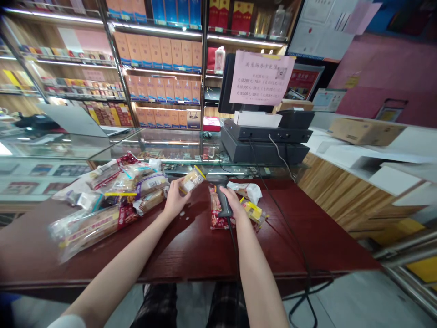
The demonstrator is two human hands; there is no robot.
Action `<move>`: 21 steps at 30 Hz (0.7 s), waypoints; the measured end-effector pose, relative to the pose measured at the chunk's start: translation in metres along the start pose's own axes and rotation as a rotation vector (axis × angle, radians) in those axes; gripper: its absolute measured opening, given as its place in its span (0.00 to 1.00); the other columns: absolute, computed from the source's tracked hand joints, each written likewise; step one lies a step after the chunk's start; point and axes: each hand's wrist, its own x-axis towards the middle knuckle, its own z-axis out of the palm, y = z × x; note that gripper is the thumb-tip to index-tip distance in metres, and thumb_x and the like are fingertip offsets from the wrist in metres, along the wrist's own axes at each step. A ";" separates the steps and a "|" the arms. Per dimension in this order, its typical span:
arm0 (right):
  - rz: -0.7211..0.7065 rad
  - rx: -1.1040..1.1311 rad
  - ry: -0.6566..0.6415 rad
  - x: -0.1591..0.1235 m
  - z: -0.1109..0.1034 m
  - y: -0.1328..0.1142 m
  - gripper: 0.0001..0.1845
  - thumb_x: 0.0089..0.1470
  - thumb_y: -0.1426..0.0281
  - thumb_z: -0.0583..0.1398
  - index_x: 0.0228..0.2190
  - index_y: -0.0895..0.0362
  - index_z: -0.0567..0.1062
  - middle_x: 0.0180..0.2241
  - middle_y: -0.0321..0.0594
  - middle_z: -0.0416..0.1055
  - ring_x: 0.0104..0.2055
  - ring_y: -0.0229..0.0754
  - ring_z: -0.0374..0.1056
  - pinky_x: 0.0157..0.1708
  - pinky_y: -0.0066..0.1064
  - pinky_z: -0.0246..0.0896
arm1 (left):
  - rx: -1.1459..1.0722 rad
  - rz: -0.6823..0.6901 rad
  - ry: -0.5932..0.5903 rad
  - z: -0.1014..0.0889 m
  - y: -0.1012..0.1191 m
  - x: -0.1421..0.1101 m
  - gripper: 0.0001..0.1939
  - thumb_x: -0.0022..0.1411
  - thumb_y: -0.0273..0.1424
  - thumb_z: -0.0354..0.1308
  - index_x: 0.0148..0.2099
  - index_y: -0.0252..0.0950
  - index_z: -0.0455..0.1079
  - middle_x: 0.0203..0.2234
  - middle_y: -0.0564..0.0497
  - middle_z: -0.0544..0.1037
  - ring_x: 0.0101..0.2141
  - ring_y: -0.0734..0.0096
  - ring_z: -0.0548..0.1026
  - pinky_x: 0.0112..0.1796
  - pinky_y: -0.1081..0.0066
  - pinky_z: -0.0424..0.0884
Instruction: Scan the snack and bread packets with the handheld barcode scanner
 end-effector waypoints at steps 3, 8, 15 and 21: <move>0.005 0.040 0.014 0.001 -0.001 -0.001 0.23 0.52 0.51 0.59 0.36 0.58 0.77 0.16 0.34 0.66 0.17 0.36 0.58 0.19 0.28 0.52 | 0.165 0.092 0.096 -0.022 0.020 0.007 0.29 0.56 0.33 0.62 0.59 0.36 0.64 0.54 0.38 0.66 0.53 0.53 0.69 0.53 0.56 0.65; 0.008 0.068 0.022 0.004 -0.005 0.003 0.24 0.53 0.52 0.58 0.38 0.59 0.77 0.16 0.35 0.66 0.17 0.36 0.59 0.19 0.27 0.52 | 0.484 -0.052 0.291 -0.063 0.023 0.022 0.30 0.57 0.40 0.61 0.61 0.36 0.68 0.53 0.35 0.68 0.57 0.40 0.61 0.58 0.44 0.50; 0.028 0.085 0.032 0.006 -0.009 0.007 0.25 0.53 0.51 0.58 0.40 0.59 0.77 0.17 0.35 0.67 0.17 0.36 0.60 0.18 0.27 0.53 | 0.601 -0.236 0.328 -0.096 -0.001 0.033 0.30 0.61 0.41 0.56 0.63 0.37 0.65 0.56 0.36 0.68 0.59 0.38 0.57 0.57 0.39 0.48; 0.042 0.123 0.080 0.006 -0.010 0.006 0.23 0.52 0.54 0.60 0.40 0.60 0.77 0.17 0.34 0.67 0.18 0.36 0.61 0.18 0.26 0.54 | 0.622 -0.220 0.320 -0.098 -0.002 0.029 0.25 0.62 0.30 0.50 0.61 0.36 0.66 0.63 0.38 0.62 0.65 0.40 0.49 0.61 0.34 0.37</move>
